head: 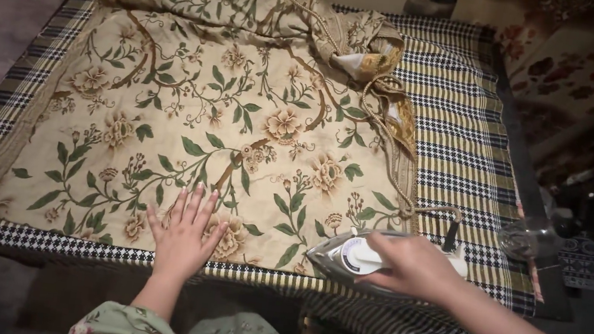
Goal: Ironing a floral patterned cloth using a steam iron and a water spray bottle.
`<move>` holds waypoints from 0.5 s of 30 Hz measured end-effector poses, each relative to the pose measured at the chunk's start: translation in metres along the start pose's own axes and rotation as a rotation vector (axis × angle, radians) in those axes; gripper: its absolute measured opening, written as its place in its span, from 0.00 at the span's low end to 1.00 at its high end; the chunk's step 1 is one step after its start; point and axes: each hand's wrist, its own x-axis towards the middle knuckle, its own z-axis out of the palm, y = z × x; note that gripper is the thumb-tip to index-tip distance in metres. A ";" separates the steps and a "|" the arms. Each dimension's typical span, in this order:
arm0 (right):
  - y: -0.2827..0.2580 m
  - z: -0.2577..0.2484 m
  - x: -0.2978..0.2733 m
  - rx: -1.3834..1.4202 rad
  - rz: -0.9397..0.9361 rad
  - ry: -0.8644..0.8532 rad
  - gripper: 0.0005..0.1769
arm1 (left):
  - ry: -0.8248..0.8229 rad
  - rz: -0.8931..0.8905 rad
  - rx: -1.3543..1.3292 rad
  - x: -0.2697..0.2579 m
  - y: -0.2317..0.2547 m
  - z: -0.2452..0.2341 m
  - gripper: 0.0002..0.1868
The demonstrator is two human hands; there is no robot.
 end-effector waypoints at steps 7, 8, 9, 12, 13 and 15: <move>-0.036 -0.003 0.008 0.117 0.070 0.053 0.35 | 0.003 -0.013 -0.009 0.002 0.001 -0.007 0.37; -0.036 -0.003 0.009 0.082 -0.051 0.019 0.32 | -0.008 -0.017 -0.012 0.002 0.002 -0.008 0.37; -0.038 -0.001 0.008 0.053 -0.170 -0.014 0.30 | -0.023 -0.017 -0.013 0.002 0.003 -0.010 0.37; -0.034 -0.002 0.005 0.001 -0.200 -0.125 0.28 | -0.018 -0.009 -0.026 0.003 0.000 -0.009 0.37; -0.026 0.001 0.004 0.003 -0.198 -0.128 0.28 | -0.022 -0.008 -0.028 0.002 -0.001 -0.009 0.37; -0.010 0.005 0.001 0.080 -0.067 -0.030 0.29 | -0.005 -0.002 -0.041 0.001 -0.002 -0.008 0.37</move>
